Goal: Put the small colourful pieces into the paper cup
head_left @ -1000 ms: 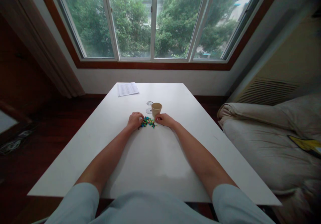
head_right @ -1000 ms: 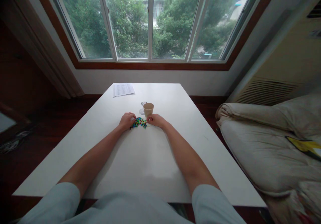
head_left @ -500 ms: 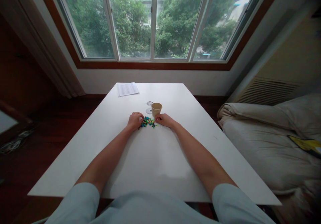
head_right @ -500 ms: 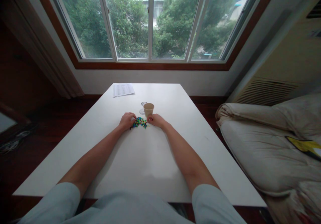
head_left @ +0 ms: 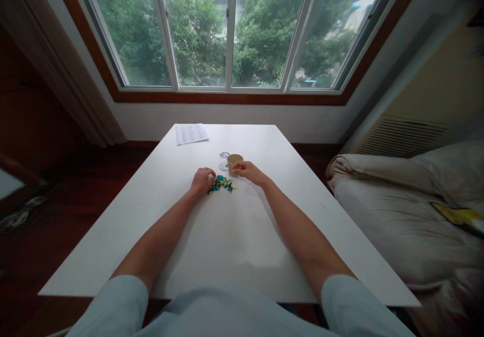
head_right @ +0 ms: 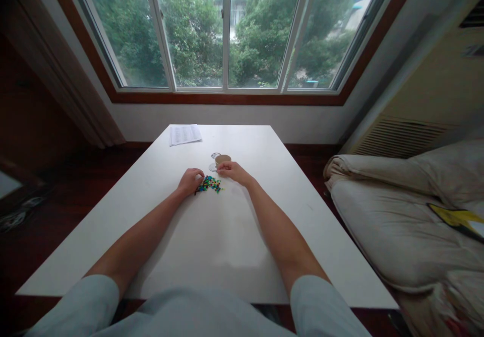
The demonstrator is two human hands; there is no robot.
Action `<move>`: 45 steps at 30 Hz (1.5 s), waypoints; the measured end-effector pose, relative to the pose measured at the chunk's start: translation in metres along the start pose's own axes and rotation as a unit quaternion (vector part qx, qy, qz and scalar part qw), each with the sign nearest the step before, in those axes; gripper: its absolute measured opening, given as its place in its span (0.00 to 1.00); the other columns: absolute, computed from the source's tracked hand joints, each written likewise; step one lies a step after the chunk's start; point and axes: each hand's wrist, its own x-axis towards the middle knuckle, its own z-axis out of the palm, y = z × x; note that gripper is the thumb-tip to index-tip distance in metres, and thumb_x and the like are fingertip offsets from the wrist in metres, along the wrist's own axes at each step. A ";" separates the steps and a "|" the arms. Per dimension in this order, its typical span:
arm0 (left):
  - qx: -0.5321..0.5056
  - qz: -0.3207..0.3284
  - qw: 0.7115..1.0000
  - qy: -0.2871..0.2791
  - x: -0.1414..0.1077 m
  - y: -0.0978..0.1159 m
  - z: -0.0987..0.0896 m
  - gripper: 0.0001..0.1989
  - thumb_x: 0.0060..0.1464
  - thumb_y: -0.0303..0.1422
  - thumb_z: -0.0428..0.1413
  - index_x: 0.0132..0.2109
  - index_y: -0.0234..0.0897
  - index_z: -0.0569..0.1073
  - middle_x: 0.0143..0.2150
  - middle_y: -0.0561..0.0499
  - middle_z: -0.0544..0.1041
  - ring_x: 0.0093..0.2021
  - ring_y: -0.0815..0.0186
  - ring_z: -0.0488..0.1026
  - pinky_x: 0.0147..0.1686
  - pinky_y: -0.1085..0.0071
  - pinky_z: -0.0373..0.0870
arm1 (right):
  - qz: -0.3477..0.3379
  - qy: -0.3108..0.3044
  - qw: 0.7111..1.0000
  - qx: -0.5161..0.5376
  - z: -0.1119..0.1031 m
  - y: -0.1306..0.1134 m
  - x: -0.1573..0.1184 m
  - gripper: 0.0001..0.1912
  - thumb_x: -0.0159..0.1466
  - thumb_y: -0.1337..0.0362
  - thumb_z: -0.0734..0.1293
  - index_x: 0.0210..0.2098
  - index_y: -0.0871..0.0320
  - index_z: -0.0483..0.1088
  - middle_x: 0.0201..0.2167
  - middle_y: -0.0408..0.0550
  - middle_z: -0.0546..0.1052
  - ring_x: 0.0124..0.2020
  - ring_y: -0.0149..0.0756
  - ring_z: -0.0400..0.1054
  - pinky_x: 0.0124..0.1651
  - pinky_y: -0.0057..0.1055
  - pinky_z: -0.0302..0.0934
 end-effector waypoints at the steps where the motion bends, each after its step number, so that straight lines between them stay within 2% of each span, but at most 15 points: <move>1: -0.003 0.002 1.000 0.007 0.000 0.000 0.000 0.07 0.56 0.30 0.56 0.39 0.41 0.80 0.46 0.46 0.80 0.50 0.57 0.72 0.58 0.59 0.65 | -0.008 0.008 1.000 0.004 0.001 -0.003 0.002 0.21 0.54 0.47 0.74 0.36 0.59 0.74 0.24 0.39 0.68 0.25 0.28 0.56 0.29 0.27 0.49; 3: -0.011 -0.001 1.000 0.021 0.000 0.001 -0.001 0.08 0.57 0.30 0.56 0.40 0.40 0.79 0.45 0.46 0.80 0.50 0.57 0.72 0.57 0.59 0.66 | -0.032 0.048 0.998 0.008 0.003 -0.007 0.007 0.21 0.54 0.48 0.74 0.36 0.59 0.74 0.26 0.40 0.70 0.27 0.29 0.59 0.31 0.28 0.52; 5: -0.026 -0.016 0.999 0.030 0.000 0.003 -0.002 0.08 0.57 0.30 0.55 0.42 0.41 0.78 0.44 0.47 0.80 0.48 0.58 0.73 0.54 0.60 0.68 | -0.044 0.113 0.993 0.000 0.003 -0.008 0.013 0.20 0.54 0.48 0.73 0.35 0.58 0.74 0.26 0.41 0.71 0.27 0.30 0.60 0.32 0.28 0.54; 9: -0.078 -0.050 0.995 0.030 0.002 0.010 -0.004 0.08 0.57 0.31 0.55 0.42 0.40 0.78 0.40 0.50 0.81 0.42 0.61 0.76 0.47 0.65 0.70 | -0.029 0.253 0.964 -0.079 -0.001 -0.005 0.020 0.19 0.56 0.47 0.71 0.34 0.58 0.76 0.22 0.39 0.68 0.25 0.31 0.58 0.31 0.29 0.53; 11: -0.105 -0.061 0.992 0.037 0.003 0.013 -0.004 0.07 0.57 0.31 0.56 0.41 0.40 0.78 0.38 0.50 0.81 0.40 0.63 0.76 0.44 0.66 0.70 | -0.021 0.288 0.950 -0.118 -0.003 -0.002 0.021 0.18 0.57 0.48 0.70 0.34 0.58 0.76 0.21 0.39 0.67 0.25 0.31 0.57 0.30 0.29 0.52; 15: -0.154 -0.085 0.982 0.062 0.004 0.018 -0.001 0.06 0.56 0.33 0.57 0.39 0.39 0.78 0.37 0.50 0.81 0.37 0.64 0.75 0.40 0.68 0.69 | -0.004 0.308 0.940 -0.146 -0.008 0.006 0.021 0.18 0.57 0.49 0.69 0.35 0.58 0.77 0.20 0.40 0.66 0.24 0.31 0.57 0.28 0.28 0.50; 22: -0.275 -0.118 0.952 0.066 0.006 0.026 0.009 0.08 0.53 0.37 0.60 0.39 0.38 0.77 0.31 0.52 0.78 0.32 0.66 0.73 0.35 0.70 0.69 | 0.007 0.295 0.943 -0.153 -0.020 0.017 0.022 0.19 0.58 0.51 0.67 0.39 0.59 0.79 0.20 0.40 0.66 0.23 0.31 0.55 0.28 0.30 0.48; 26: -0.352 -0.127 0.925 0.070 0.008 0.032 0.013 0.10 0.51 0.37 0.61 0.39 0.37 0.76 0.30 0.52 0.77 0.31 0.67 0.73 0.34 0.71 0.69 | -0.021 0.280 0.947 -0.159 -0.020 0.016 0.021 0.18 0.60 0.52 0.66 0.39 0.59 0.79 0.20 0.41 0.67 0.24 0.31 0.56 0.29 0.29 0.49; 32: -0.450 -0.143 0.877 0.083 0.009 0.039 0.015 0.13 0.48 0.38 0.64 0.40 0.36 0.75 0.31 0.52 0.76 0.32 0.68 0.72 0.35 0.71 0.69 | -0.068 0.160 0.965 -0.198 0.006 0.011 0.011 0.17 0.63 0.52 0.65 0.41 0.58 0.78 0.24 0.42 0.69 0.26 0.31 0.58 0.32 0.28 0.53; 35: -0.472 -0.154 0.864 0.080 0.008 0.043 0.014 0.15 0.48 0.39 0.64 0.41 0.36 0.74 0.31 0.53 0.76 0.31 0.69 0.72 0.34 0.72 0.69 | -0.090 0.118 0.955 -0.258 0.021 0.008 0.003 0.17 0.65 0.55 0.65 0.46 0.57 0.77 0.23 0.41 0.69 0.25 0.31 0.58 0.32 0.28 0.53; 38: -0.487 -0.146 0.858 0.072 0.007 0.045 0.014 0.17 0.48 0.40 0.65 0.41 0.36 0.74 0.32 0.52 0.77 0.32 0.69 0.72 0.34 0.73 0.68 | -0.109 0.114 0.941 -0.299 0.032 0.002 -0.002 0.15 0.66 0.56 0.65 0.47 0.56 0.77 0.25 0.41 0.70 0.27 0.31 0.60 0.34 0.28 0.53; 45: -0.495 -0.133 0.856 0.062 0.007 0.048 0.015 0.19 0.48 0.43 0.66 0.42 0.36 0.73 0.35 0.51 0.78 0.34 0.68 0.73 0.36 0.71 0.69 | -0.107 0.118 0.918 -0.364 0.036 -0.004 -0.004 0.12 0.67 0.59 0.66 0.48 0.54 0.76 0.27 0.42 0.72 0.29 0.32 0.63 0.36 0.27 0.51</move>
